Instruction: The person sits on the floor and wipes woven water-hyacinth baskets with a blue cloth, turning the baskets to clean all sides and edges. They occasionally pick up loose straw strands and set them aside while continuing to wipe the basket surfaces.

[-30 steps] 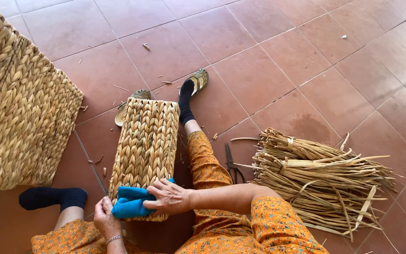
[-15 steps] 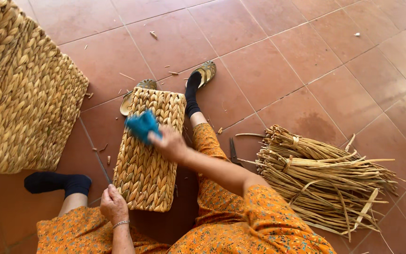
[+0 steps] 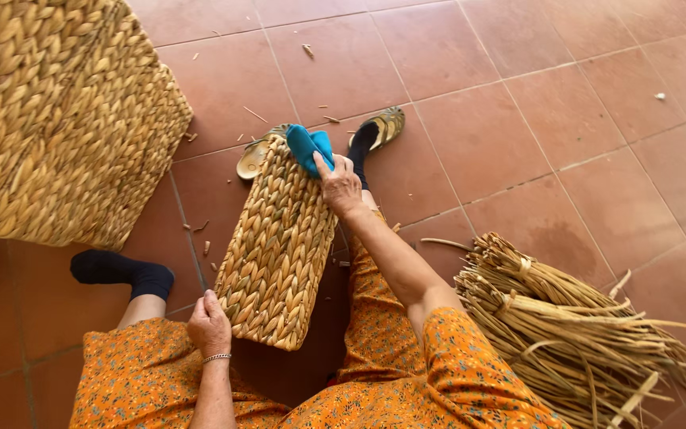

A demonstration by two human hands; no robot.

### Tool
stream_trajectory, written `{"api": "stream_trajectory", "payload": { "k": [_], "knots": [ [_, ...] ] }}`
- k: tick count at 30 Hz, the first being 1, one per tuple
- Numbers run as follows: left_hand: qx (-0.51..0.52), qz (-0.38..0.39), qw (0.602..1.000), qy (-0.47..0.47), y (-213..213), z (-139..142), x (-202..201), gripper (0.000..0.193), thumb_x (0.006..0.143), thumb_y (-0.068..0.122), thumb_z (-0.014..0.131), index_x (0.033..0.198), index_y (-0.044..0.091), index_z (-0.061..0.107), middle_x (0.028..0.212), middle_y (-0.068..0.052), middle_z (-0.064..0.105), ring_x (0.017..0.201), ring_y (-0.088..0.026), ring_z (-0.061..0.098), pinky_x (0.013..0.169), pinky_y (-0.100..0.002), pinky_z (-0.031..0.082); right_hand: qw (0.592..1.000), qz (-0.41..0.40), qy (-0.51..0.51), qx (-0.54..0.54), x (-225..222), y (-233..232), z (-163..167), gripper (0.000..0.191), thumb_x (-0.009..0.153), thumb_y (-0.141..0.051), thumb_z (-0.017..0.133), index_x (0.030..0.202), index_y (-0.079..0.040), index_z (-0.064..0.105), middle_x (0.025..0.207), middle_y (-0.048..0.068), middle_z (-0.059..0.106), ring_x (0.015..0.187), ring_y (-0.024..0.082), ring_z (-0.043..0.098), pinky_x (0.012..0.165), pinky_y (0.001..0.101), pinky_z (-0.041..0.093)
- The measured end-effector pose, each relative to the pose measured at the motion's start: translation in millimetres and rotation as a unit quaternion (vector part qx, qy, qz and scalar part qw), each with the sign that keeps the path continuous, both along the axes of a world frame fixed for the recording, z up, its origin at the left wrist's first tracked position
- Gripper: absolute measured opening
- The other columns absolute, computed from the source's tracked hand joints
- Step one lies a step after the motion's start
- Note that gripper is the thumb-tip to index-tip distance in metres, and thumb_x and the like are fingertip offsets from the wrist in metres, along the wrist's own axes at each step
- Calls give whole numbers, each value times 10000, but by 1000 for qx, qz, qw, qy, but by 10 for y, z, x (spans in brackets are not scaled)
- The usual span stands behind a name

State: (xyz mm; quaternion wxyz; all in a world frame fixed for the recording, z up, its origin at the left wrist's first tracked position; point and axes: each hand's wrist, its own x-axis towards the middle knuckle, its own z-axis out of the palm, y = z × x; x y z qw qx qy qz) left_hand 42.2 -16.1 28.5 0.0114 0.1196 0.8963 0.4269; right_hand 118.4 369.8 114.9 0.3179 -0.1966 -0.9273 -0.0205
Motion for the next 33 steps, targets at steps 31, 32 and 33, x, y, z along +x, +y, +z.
{"api": "stream_trajectory", "payload": {
  "k": [31, 32, 33],
  "knots": [
    [32, 27, 999, -16, 150, 67, -76, 388, 1004, 413, 638, 887, 60, 749, 689, -179, 662, 616, -318, 665, 564, -423, 480, 904, 371, -191, -97, 1061, -1292, 317, 606, 889, -76, 665, 1446, -273, 530, 1029, 155, 558, 834, 306, 603, 625, 415, 528],
    [37, 23, 999, -7, 151, 68, -73, 389, 1007, 403, 639, 873, 54, 744, 680, -178, 660, 609, -312, 659, 562, -417, 476, 927, 321, -182, -64, 987, -1020, 274, 602, 897, -87, 676, 1452, -272, 533, 1019, 157, 560, 831, 312, 603, 623, 418, 527],
    [35, 22, 999, -7, 155, 70, -70, 393, 1013, 394, 643, 851, 48, 735, 670, -179, 650, 597, -312, 646, 562, -419, 467, 950, 261, -171, -28, 884, -698, 240, 598, 905, -98, 687, 1457, -271, 537, 1010, 160, 562, 828, 317, 602, 621, 421, 527]
  ]
}}
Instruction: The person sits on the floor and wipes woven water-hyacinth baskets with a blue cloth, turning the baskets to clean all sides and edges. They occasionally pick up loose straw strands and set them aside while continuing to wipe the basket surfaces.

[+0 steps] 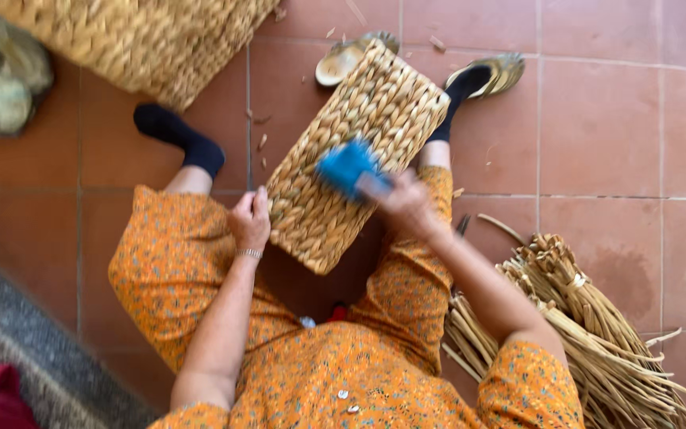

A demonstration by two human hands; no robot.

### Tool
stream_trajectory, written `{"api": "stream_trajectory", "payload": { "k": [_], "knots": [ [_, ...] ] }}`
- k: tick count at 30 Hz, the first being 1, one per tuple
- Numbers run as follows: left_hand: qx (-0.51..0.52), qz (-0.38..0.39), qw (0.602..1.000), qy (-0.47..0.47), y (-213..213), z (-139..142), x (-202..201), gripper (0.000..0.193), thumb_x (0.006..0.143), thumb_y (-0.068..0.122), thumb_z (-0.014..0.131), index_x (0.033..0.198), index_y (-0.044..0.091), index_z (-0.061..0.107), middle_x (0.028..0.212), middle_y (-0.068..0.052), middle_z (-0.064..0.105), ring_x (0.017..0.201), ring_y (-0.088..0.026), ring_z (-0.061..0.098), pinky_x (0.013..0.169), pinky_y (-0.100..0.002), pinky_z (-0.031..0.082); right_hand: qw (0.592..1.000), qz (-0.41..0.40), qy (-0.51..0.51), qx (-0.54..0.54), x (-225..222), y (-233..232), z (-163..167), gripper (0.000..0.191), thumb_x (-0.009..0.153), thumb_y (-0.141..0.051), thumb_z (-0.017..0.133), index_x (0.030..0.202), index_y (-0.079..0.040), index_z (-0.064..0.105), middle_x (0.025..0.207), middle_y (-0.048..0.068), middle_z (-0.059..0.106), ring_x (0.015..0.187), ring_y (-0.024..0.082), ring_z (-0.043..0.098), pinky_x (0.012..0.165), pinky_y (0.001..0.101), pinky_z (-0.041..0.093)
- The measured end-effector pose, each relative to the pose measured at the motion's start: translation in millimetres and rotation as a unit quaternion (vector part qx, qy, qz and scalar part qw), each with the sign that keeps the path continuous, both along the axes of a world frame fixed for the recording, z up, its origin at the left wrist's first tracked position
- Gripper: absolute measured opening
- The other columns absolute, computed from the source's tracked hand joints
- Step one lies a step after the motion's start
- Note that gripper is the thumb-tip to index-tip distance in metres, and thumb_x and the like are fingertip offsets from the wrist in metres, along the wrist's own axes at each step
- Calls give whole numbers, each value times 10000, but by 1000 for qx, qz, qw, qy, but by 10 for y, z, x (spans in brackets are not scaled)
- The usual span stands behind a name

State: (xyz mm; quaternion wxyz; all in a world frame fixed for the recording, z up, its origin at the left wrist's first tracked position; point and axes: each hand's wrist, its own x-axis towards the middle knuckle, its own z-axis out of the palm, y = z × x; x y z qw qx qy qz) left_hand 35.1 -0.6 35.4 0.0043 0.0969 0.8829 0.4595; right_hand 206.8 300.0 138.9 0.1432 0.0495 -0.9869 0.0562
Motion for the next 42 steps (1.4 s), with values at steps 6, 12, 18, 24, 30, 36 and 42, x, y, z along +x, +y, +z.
{"api": "stream_trajectory", "payload": {
  "k": [6, 12, 18, 24, 30, 36, 42],
  "knots": [
    [27, 5, 999, -17, 1, 49, 24, 406, 1014, 386, 644, 820, 35, 703, 635, -148, 639, 554, -260, 633, 547, -400, 467, 965, -253, 65, -12, -379, 923, -37, 612, 958, -212, 762, 1515, -190, 511, 936, 200, 566, 760, 350, 602, 591, 447, 526],
    [16, -2, 1000, -14, -12, 44, 12, 409, 1084, 339, 566, 836, 29, 667, 658, -156, 609, 559, -270, 574, 553, -419, 427, 994, -19, -95, -52, 105, -714, 17, 713, 888, 27, 625, 1522, -266, 481, 943, 163, 581, 750, 282, 597, 488, 357, 507],
    [34, -31, 999, 0, -21, 61, 1, 387, 1082, 324, 559, 842, 34, 651, 704, -155, 641, 594, -281, 605, 573, -407, 458, 994, 94, -53, -18, -36, -594, 47, 643, 935, -40, 613, 1454, -402, 500, 912, 72, 528, 810, 257, 588, 567, 378, 504],
    [4, -18, 999, 33, 52, 54, -70, 425, 1075, 332, 589, 773, 37, 639, 646, -142, 627, 573, -295, 612, 545, -415, 441, 973, -217, 26, 75, -841, 1119, 0, 553, 974, -204, 756, 1495, -219, 571, 933, 174, 581, 760, 320, 639, 573, 432, 539],
    [37, -11, 999, 18, 55, 36, -65, 425, 1065, 326, 595, 750, 43, 629, 603, -116, 612, 518, -250, 587, 525, -397, 448, 989, -125, 18, 82, -791, 135, 53, 630, 902, -11, 662, 1494, -92, 464, 917, 151, 569, 766, 305, 619, 589, 439, 528],
    [37, -11, 999, 10, 74, 51, -62, 430, 1061, 331, 602, 743, 43, 630, 621, -127, 616, 523, -246, 589, 504, -395, 431, 983, 161, -79, -22, -214, -731, 161, 682, 868, -37, 634, 1479, -304, 493, 948, 109, 547, 838, 256, 591, 595, 387, 527],
    [29, -13, 999, 25, 79, 37, -75, 443, 1075, 322, 605, 739, 32, 598, 607, -139, 588, 514, -273, 574, 515, -409, 413, 986, -119, -10, 115, -769, 839, 26, 580, 981, -74, 695, 1495, -298, 548, 947, 60, 577, 847, 287, 615, 586, 394, 517]
  ]
}}
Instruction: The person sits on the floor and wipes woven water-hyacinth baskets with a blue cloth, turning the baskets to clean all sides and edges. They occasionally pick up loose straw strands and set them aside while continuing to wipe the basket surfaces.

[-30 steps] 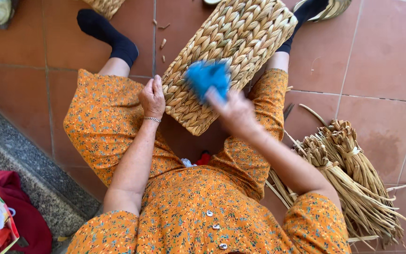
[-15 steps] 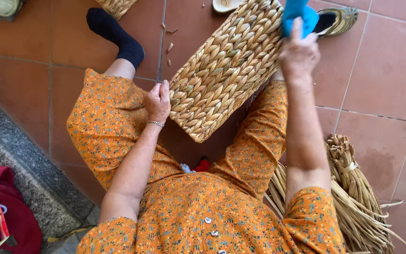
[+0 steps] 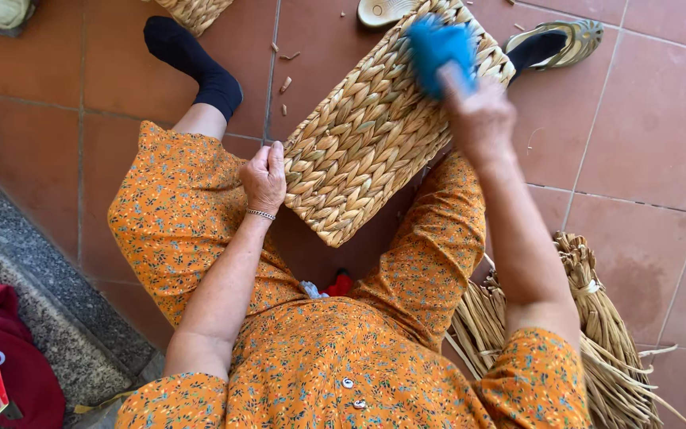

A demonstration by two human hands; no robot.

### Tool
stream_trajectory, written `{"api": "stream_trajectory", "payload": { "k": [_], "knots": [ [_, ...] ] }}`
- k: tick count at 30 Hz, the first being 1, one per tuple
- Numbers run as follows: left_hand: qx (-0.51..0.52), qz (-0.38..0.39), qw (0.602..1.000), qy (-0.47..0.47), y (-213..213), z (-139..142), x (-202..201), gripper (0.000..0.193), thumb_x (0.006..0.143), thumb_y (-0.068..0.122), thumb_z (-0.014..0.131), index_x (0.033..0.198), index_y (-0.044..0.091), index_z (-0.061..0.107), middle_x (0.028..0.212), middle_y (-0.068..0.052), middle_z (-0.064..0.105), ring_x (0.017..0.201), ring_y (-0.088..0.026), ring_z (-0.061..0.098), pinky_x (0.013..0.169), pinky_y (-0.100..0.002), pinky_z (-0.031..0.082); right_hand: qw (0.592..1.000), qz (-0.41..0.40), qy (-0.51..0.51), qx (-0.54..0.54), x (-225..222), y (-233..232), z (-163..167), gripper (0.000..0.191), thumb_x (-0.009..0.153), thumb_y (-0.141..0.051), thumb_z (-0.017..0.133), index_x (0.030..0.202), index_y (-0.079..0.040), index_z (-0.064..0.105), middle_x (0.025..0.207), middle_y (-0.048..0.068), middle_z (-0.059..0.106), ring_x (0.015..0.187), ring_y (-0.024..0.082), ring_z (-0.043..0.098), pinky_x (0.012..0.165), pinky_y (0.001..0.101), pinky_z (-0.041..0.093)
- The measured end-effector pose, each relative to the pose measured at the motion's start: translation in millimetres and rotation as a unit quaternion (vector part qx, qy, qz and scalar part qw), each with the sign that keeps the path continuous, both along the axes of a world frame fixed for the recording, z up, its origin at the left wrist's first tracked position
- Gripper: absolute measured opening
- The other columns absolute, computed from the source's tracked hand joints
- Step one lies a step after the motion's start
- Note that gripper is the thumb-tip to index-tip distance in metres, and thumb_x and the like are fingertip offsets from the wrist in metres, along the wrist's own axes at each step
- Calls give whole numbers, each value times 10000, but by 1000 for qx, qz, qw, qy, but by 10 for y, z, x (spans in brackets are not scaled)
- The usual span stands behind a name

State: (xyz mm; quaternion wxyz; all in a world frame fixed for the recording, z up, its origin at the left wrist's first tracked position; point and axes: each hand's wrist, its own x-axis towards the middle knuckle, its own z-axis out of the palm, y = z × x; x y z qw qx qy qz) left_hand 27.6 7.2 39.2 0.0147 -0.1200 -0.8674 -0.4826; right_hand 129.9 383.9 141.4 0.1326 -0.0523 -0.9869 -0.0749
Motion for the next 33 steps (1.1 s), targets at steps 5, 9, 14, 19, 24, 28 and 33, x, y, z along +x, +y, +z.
{"api": "stream_trajectory", "payload": {
  "k": [5, 9, 14, 19, 24, 28, 33],
  "knots": [
    [-1, 6, 1000, -11, 18, 26, -8, 428, 1065, 315, 604, 748, 29, 617, 599, -140, 587, 506, -273, 568, 510, -407, 417, 986, -154, 68, -13, -25, 77, 0, 557, 944, -121, 701, 1471, -90, 524, 915, 190, 580, 712, 319, 609, 542, 431, 526],
    [12, -1, 1000, -15, 14, 37, -1, 405, 1063, 310, 586, 763, 42, 634, 623, -131, 623, 521, -256, 599, 509, -400, 431, 992, 57, 8, -112, 539, -1318, 102, 568, 961, -59, 633, 1494, -200, 497, 904, 138, 559, 773, 280, 585, 522, 367, 496],
    [2, -12, 1000, -2, -11, -5, 7, 418, 1076, 308, 583, 768, 27, 617, 651, -159, 616, 555, -292, 606, 528, -417, 430, 944, 247, -113, -189, 1078, -1695, 95, 769, 825, 3, 607, 1497, -350, 478, 945, 106, 571, 801, 250, 578, 573, 374, 504],
    [-15, -6, 1000, 6, -18, -38, -2, 430, 1078, 315, 581, 760, 27, 620, 650, -166, 612, 561, -318, 596, 538, -424, 430, 999, 27, 29, -28, 830, -279, -105, 540, 976, -39, 679, 1447, -287, 586, 1069, 101, 607, 866, 292, 605, 620, 392, 510],
    [-15, -10, 1000, -1, -54, -43, 0, 428, 1071, 323, 566, 751, 47, 631, 626, -136, 627, 560, -290, 621, 535, -415, 432, 989, -90, 87, -81, 612, -25, -105, 609, 955, -114, 734, 1510, -124, 483, 1006, 167, 575, 853, 345, 615, 681, 452, 528],
    [-2, -11, 1000, 1, -91, -91, 16, 434, 1070, 333, 570, 757, 38, 630, 644, -141, 637, 559, -280, 624, 533, -413, 434, 994, 57, 39, -88, 876, -1295, -81, 639, 938, -65, 695, 1534, -190, 502, 1069, 164, 596, 906, 327, 610, 679, 431, 527],
    [38, -20, 999, 2, -118, -232, 12, 422, 1085, 353, 544, 828, 40, 664, 683, -114, 659, 601, -226, 646, 537, -387, 455, 947, 218, -61, -228, 1237, -1905, 58, 473, 895, -345, 791, 1339, -340, 630, 882, 83, 525, 757, 246, 569, 526, 370, 477]
  ]
}}
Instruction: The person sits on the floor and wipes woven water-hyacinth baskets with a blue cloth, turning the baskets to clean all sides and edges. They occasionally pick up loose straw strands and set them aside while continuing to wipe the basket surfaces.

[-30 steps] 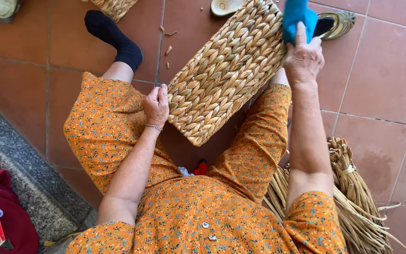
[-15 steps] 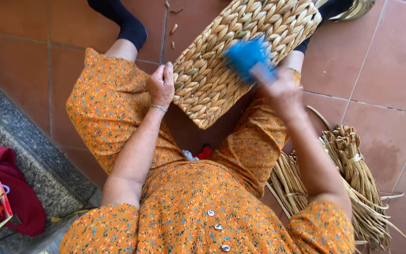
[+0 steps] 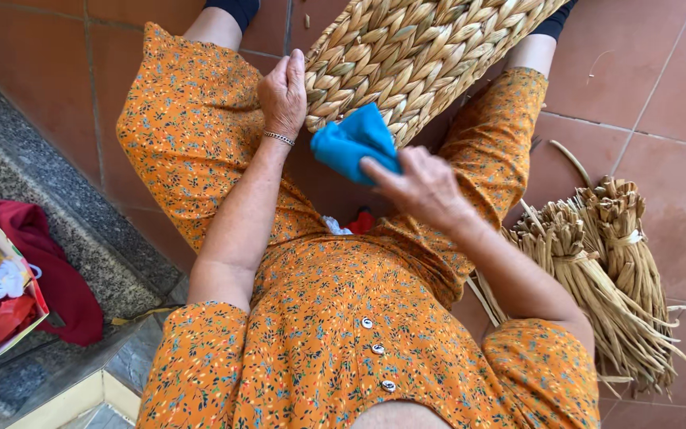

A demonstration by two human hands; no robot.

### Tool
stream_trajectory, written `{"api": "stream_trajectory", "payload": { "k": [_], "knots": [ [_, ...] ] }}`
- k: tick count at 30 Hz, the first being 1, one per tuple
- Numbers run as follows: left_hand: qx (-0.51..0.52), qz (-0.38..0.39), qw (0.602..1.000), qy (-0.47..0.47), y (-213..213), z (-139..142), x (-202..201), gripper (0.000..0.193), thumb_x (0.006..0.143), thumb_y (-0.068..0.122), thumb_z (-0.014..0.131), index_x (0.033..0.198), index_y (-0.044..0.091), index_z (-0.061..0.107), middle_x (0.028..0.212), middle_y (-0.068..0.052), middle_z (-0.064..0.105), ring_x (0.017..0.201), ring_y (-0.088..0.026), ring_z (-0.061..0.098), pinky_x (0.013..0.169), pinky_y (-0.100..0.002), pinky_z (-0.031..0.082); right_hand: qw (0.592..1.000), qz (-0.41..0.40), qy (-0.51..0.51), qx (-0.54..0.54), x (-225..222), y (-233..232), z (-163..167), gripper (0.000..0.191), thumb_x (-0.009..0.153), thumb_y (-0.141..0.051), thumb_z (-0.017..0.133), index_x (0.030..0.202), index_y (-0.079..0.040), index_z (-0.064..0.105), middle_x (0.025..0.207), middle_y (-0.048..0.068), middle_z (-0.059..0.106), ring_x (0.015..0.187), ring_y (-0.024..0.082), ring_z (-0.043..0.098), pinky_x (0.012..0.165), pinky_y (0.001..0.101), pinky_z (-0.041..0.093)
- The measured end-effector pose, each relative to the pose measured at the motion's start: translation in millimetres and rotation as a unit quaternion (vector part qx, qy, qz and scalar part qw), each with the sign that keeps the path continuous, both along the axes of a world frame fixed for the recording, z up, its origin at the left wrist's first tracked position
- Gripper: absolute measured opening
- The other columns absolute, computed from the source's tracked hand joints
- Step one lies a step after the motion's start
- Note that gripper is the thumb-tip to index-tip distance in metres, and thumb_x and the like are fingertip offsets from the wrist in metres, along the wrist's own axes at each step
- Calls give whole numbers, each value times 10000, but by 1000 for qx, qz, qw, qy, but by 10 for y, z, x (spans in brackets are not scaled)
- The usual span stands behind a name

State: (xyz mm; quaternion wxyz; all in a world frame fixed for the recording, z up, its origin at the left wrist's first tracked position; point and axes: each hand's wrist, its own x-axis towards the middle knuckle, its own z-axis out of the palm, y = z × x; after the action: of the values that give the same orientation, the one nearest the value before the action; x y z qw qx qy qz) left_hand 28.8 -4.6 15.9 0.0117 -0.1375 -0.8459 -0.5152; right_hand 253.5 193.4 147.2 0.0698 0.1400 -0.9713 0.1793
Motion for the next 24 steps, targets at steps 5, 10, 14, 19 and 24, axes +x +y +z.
{"api": "stream_trajectory", "payload": {
  "k": [5, 10, 14, 19, 24],
  "knots": [
    [4, -40, 989, -140, -41, -37, -94, 469, 1108, 350, 590, 791, 6, 636, 664, -53, 553, 664, -112, 484, 591, -330, 427, 976, -189, 57, 95, -292, 1387, -264, 520, 1016, -208, 796, 1481, -275, 573, 959, 109, 624, 777, 297, 598, 595, 427, 490],
    [110, -77, 959, -249, -9, 129, -150, 320, 1056, 305, 638, 974, 11, 735, 777, 8, 614, 738, -48, 503, 642, -272, 451, 921, -384, 47, 51, -635, 2174, -468, 639, 1061, -152, 722, 1615, -214, 409, 1071, 184, 584, 857, 355, 648, 710, 482, 533],
    [5, -89, 971, -220, 34, 252, -206, 314, 1067, 307, 603, 1026, 18, 718, 779, -66, 667, 733, -108, 567, 669, -307, 489, 952, -237, 102, 166, -711, 1229, -260, 665, 912, -27, 649, 1527, -181, 450, 1053, 152, 550, 881, 339, 630, 654, 430, 530],
    [-52, -134, 990, 16, 189, 387, -284, 301, 1110, 282, 508, 1126, 52, 701, 1031, -150, 747, 954, -312, 733, 817, -389, 573, 997, 27, 70, 14, -612, 116, -13, 603, 858, -86, 662, 1412, -320, 612, 1056, 109, 573, 926, 251, 616, 717, 373, 543],
    [-102, -142, 983, -49, 488, 618, -355, 362, 1078, 370, 510, 1177, 53, 654, 968, -177, 746, 907, -373, 734, 738, -457, 566, 986, -86, 116, 79, -1138, 1198, -254, 527, 973, -105, 735, 1442, -318, 624, 1150, 95, 597, 979, 272, 617, 742, 381, 541]
  ]
}}
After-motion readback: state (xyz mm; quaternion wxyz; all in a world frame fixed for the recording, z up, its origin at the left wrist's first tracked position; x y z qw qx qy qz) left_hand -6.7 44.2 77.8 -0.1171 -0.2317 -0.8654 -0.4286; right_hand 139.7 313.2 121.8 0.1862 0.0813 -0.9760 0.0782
